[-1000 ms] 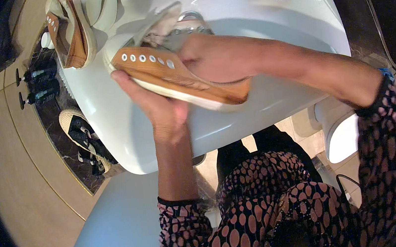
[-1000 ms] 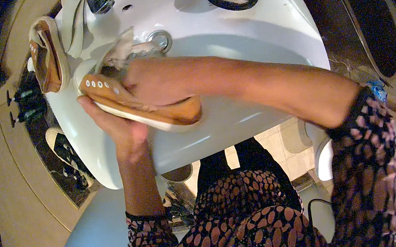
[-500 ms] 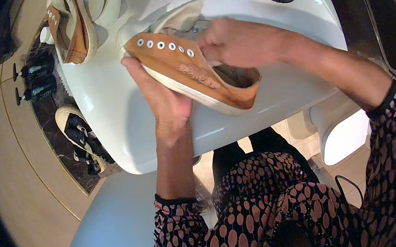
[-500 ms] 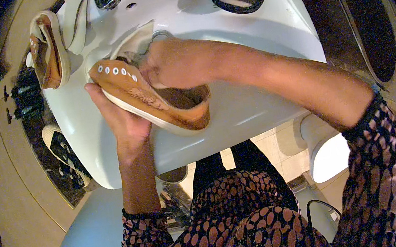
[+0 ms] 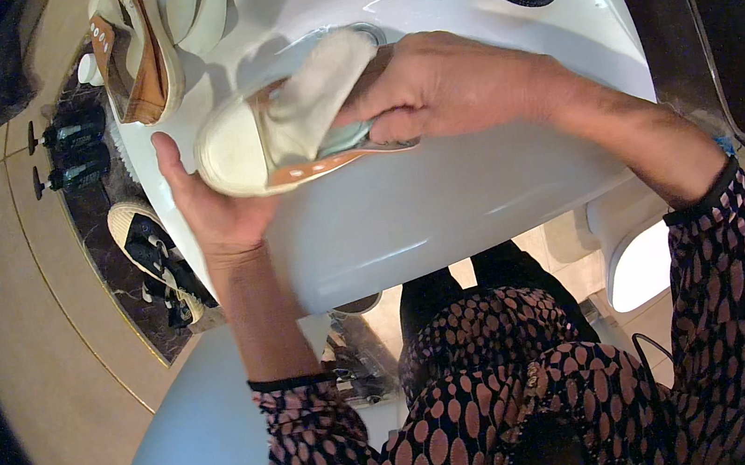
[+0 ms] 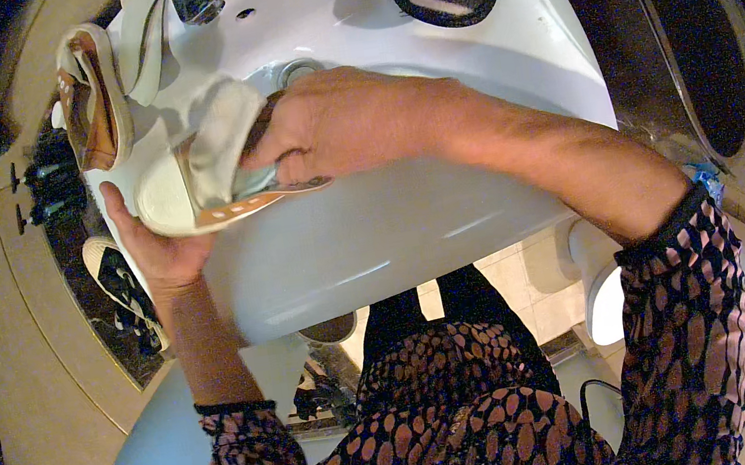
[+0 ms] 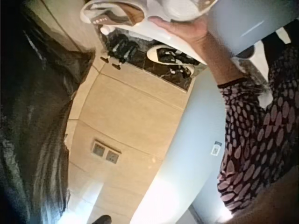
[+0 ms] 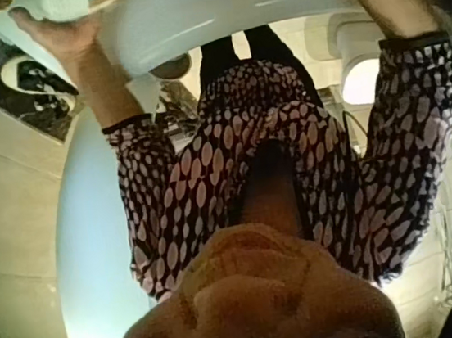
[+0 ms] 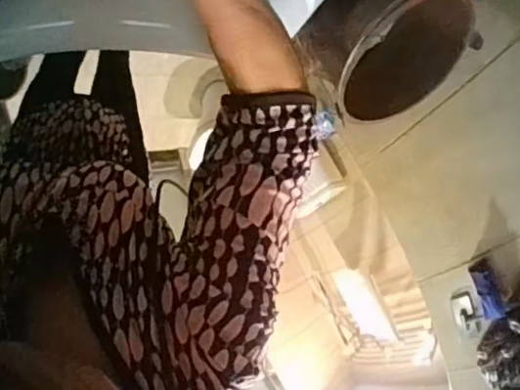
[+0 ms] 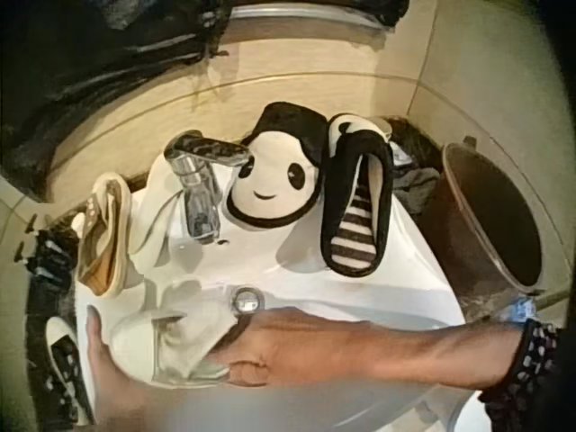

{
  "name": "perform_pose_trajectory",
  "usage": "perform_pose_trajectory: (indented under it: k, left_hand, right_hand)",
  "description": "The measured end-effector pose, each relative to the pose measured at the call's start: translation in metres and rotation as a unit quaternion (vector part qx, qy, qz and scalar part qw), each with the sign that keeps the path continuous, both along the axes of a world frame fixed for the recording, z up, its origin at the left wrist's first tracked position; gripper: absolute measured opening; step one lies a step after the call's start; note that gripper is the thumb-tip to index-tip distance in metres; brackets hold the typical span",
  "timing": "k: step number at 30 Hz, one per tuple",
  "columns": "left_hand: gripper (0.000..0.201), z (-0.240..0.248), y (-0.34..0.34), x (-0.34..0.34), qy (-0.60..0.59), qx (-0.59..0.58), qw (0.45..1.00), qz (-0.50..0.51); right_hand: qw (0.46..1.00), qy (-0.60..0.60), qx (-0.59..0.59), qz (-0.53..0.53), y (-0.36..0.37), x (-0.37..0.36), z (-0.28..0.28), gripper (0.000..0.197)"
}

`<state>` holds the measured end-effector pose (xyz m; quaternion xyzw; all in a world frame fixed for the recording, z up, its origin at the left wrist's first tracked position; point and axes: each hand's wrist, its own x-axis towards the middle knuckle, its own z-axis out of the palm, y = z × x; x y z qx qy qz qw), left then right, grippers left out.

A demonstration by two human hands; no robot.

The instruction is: The person scrubs a tan canvas shoe with a brush in a sink, then rinses it in a bucket. The person also scrubs a black and white slip-on shoe in the same manner.

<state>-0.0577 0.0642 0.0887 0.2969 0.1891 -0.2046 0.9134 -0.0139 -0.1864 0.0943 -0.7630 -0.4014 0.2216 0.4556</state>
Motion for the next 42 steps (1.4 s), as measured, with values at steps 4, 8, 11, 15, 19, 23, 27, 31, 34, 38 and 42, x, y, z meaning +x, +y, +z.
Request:
perform_pose_trajectory:
  k: [4,8,11,15,19,23,27,31,34,38,42]
  left_hand:
    - [0.072,-0.001,0.006,-0.003,0.054,0.089,0.994,-0.016]
    - [0.068,-0.001,0.010,-0.019,0.062,0.072,0.995,-0.020]
    - [0.065,0.004,0.016,-0.029,0.089,0.074,0.990,-0.081]
    - [0.063,0.007,0.010,-0.036,0.114,0.123,0.981,-0.099]
    - [0.059,0.005,0.002,-0.032,0.103,0.157,0.977,-0.100]
    - [0.058,-0.001,0.007,-0.034,0.128,0.175,0.975,-0.059]
    - [0.054,0.002,0.001,-0.033,0.148,0.144,0.978,-0.035]
    - [0.052,0.005,-0.011,-0.030,0.154,0.170,0.973,-0.027]
    - [0.051,0.002,-0.008,-0.030,0.156,0.159,0.975,-0.010]
    - [0.051,0.003,-0.028,-0.027,0.150,0.168,0.974,0.024]
    - [0.052,0.003,-0.027,-0.028,0.141,0.172,0.975,0.007]
  right_hand:
    - [0.994,-0.089,0.053,-0.016,0.016,-0.012,-0.028,0.028]
    - [0.997,-0.068,0.016,-0.024,0.026,-0.020,-0.034,0.028]
    - [0.996,-0.043,-0.054,-0.061,0.028,-0.023,-0.028,0.028]
    - [0.992,0.042,-0.115,-0.034,0.032,-0.018,-0.023,0.029]
    - [0.991,0.052,-0.122,-0.027,0.040,-0.017,-0.019,0.030]
    - [0.941,-0.009,-0.333,-0.052,0.007,0.009,-0.036,0.030]
    - [0.923,0.003,-0.370,-0.107,-0.019,0.016,-0.030,0.031]
    - [0.957,0.060,-0.278,-0.046,0.025,-0.008,-0.002,0.030]
    - [0.951,-0.018,-0.308,-0.007,0.002,0.016,-0.045,0.031]
    - [0.902,-0.047,-0.409,-0.128,-0.027,0.022,-0.055,0.031]
    - [0.940,0.000,-0.331,-0.078,0.003,-0.005,-0.038,0.032]
